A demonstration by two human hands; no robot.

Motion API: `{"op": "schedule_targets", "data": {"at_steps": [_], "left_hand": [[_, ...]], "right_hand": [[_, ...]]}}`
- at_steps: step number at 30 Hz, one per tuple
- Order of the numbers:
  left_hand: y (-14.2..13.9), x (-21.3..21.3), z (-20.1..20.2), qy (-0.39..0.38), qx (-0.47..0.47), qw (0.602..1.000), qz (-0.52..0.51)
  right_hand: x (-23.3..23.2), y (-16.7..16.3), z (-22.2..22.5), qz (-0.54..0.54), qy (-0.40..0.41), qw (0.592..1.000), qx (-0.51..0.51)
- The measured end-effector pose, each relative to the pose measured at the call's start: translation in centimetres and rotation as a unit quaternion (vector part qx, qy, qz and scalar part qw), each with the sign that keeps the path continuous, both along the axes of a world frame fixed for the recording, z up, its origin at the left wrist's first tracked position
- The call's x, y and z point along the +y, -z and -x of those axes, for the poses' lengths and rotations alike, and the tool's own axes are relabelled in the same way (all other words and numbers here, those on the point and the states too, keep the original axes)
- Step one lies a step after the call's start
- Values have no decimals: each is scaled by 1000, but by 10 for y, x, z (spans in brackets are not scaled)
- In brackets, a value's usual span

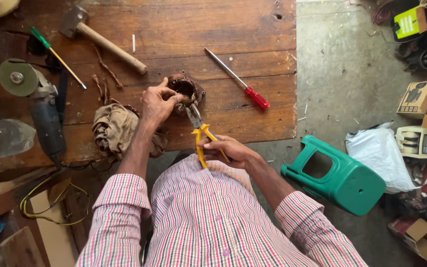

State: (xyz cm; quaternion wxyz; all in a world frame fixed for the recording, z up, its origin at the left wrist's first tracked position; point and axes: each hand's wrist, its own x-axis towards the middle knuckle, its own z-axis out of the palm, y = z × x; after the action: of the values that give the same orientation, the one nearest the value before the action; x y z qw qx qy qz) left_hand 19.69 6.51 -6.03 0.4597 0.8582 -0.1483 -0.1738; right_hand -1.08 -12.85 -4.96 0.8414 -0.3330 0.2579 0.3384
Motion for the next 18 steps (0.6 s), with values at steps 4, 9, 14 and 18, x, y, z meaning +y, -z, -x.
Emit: {"op": "schedule_targets", "data": {"at_steps": [4, 9, 14, 18], "left_hand": [[1, 0, -4, 2, 76, 996, -47], [-12, 8, -1, 80, 16, 996, 21], [-36, 2, -4, 60, 17, 998, -31], [-35, -17, -20, -30, 63, 998, -4]], "right_hand": [[2, 6, -16, -74, 18, 997, -5], [5, 8, -30, -178, 40, 983, 12], [16, -8, -27, -278, 121, 950, 70], [15, -21, -32, -409, 132, 902, 36]]}}
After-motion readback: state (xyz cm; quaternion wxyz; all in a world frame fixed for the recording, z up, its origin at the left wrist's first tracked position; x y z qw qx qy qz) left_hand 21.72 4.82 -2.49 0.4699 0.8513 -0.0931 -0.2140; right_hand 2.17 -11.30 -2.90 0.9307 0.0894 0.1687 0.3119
